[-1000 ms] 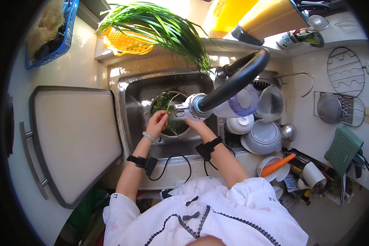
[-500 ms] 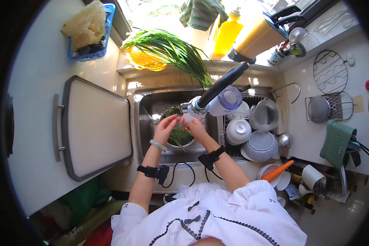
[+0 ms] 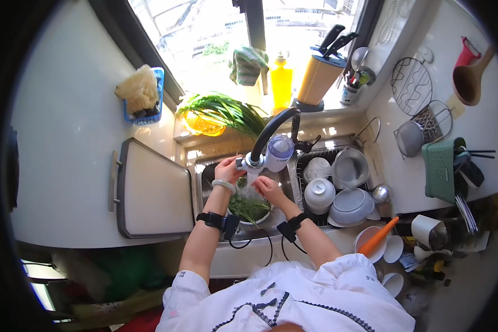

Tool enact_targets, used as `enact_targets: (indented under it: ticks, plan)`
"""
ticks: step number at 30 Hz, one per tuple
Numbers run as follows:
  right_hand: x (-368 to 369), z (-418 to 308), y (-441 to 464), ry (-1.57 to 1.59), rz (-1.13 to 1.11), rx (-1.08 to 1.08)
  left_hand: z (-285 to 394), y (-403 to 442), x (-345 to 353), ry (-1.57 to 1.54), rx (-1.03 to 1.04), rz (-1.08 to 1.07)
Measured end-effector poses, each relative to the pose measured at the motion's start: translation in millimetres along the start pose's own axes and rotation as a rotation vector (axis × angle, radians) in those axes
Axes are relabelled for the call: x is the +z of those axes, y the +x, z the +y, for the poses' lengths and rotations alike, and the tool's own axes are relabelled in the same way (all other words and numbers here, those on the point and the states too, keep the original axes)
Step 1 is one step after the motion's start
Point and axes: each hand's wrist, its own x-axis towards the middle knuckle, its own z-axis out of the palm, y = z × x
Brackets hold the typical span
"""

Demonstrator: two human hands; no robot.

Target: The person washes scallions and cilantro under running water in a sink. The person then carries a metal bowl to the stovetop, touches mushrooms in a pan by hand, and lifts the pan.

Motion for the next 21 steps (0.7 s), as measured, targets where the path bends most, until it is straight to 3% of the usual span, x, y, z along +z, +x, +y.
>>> enact_targets:
  ticks: [2, 4, 10, 16, 18, 21]
  plan:
    - [-5.1, 0.9, -5.5, -0.021, 0.012, -0.078, 18.3, 2.7, 0.9, -0.024, 0.091, -0.076]
    - [-8.5, 5.4, -11.9, 0.096, -0.061, 0.024, 48.0, -15.2, 11.5, 0.058, 0.141, 0.005]
    - [-18.2, 42.5, -28.1, 0.101, 0.005, -0.046, 101.3, -8.9, -8.5, 0.13, 0.327, 0.078]
    - [-33.1, 96.9, -37.9, 0.067, 0.027, 0.057, 155.8, -9.3, 3.1, 0.192, 0.478, 0.138]
    - [-36.5, 114.4, -43.6, 0.057, 0.079, 0.244, 174.2, -4.8, 11.1, 0.173, 0.558, 0.131]
    - [-29.2, 142.1, -41.4, -0.026, 0.187, 0.213, 188.1, 9.6, 31.6, 0.201, 0.582, 0.083]
